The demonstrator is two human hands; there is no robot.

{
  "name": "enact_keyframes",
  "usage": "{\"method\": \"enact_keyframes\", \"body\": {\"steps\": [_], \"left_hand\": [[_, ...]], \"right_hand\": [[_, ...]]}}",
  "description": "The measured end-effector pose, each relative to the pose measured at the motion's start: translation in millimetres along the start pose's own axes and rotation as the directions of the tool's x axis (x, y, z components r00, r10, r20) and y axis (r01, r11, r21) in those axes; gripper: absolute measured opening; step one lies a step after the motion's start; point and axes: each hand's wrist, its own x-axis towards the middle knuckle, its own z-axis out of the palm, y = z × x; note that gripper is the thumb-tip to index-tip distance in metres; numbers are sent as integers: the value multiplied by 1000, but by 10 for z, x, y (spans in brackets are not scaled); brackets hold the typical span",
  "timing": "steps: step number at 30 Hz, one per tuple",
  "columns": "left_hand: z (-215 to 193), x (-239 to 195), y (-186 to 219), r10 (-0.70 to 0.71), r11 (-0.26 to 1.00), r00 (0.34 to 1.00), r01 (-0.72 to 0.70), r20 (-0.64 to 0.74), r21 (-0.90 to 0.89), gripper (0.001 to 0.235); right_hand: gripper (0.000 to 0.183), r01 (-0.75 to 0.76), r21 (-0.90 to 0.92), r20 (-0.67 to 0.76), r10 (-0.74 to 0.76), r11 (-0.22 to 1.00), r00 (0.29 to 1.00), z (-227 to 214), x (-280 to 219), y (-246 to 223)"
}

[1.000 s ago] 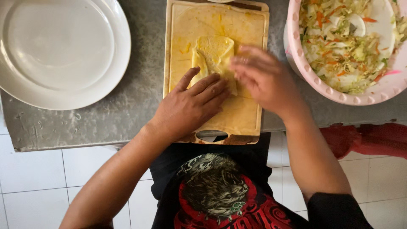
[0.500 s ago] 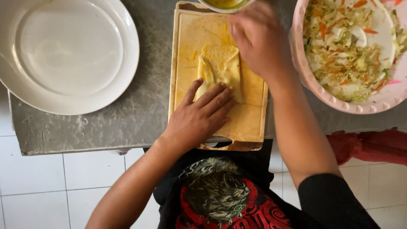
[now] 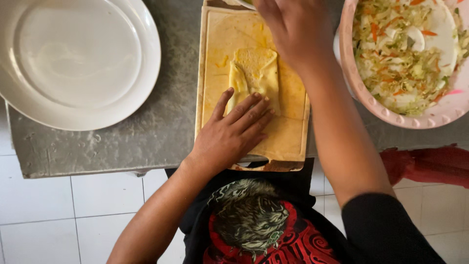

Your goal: The person prepares spring rolls by placing a vegetable filling onto a thin wrapper, folding the sides, and rolling it into a cylinder. They use a yellow liquid to seal the edges and place the finished rolls onto a plate.

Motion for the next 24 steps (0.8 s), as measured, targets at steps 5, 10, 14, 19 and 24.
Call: {"method": "enact_keyframes", "body": {"steps": [5, 10, 14, 19, 24], "left_hand": [[4, 8, -3, 6, 1000, 1000, -5, -17, 11, 47], [-1, 9, 11, -5, 1000, 1000, 5, -17, -5, 44], [-28, 7, 29, -1, 1000, 1000, 1, -17, 2, 43], [-26, 3, 13, -11, 1000, 1000, 11, -11, -16, 43], [-27, 19, 14, -17, 1000, 1000, 17, -9, -25, 44]], "right_hand": [[71, -5, 145, 282, -36, 989, 959, -468, -755, -271], [78, 114, -137, 466, -38, 984, 884, -422, -977, -55], [70, 60, -50, 544, -24, 997, 839, -371, -900, -71], [69, 45, -77, 478, -3, 996, 878, -332, -760, -20], [66, 34, -118, 469, 25, 992, 883, -305, -826, -5]]}}
